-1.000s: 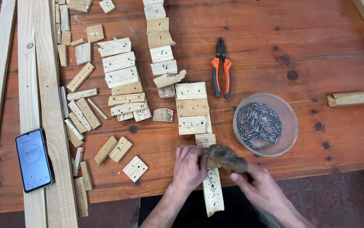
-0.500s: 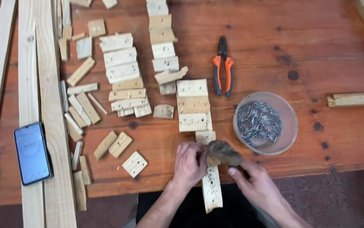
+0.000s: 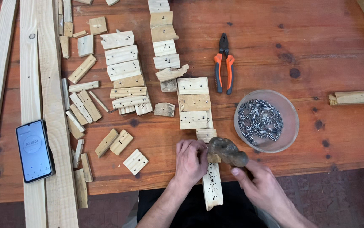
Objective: The person repeatedly picks small wooden blocks and nails from a container, places nails into pre-drilled holes, and hammers them in. The person works on a wooden table with many small blocks and a bowl of nails nearby.
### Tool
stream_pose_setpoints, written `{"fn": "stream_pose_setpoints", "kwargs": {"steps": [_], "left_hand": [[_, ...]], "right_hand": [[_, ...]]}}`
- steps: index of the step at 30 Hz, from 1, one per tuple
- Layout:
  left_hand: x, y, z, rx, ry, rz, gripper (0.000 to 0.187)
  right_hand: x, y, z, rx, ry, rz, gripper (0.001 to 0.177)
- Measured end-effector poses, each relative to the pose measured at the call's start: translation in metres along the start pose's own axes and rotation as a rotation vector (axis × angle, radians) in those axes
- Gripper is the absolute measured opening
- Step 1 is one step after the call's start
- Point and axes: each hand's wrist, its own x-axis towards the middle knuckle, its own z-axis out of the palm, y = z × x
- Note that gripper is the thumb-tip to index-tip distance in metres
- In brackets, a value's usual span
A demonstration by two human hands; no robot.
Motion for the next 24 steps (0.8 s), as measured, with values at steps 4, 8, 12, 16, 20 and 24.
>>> {"fn": "stream_pose_setpoints", "kwargs": {"steps": [4,8,12,16,20,24], "left_hand": [[-0.003,-0.002,0.002,0.013,-0.031,-0.035,0.022],[-0.004,0.0,-0.001,0.009,-0.061,-0.087,0.019],[-0.002,0.002,0.0,0.014,-0.073,-0.098,0.016],[-0.006,-0.001,0.002,0.002,-0.043,-0.094,0.019],[0.0,0.002,0.001,0.011,-0.021,-0.048,0.021],[-0.005,-0.001,0.003,0.014,-0.026,-0.108,0.019]], "right_hand": [[-0.003,0.01,0.004,-0.012,-0.007,0.019,0.025],[0.004,-0.006,0.008,0.025,-0.062,0.035,0.025],[0.002,0.0,0.009,-0.029,-0.028,0.157,0.026],[-0.003,0.003,0.011,0.033,0.047,0.04,0.021],[0.004,0.01,0.014,0.006,-0.063,0.158,0.023],[-0.004,0.013,0.015,0.068,0.049,0.023,0.023]]}}
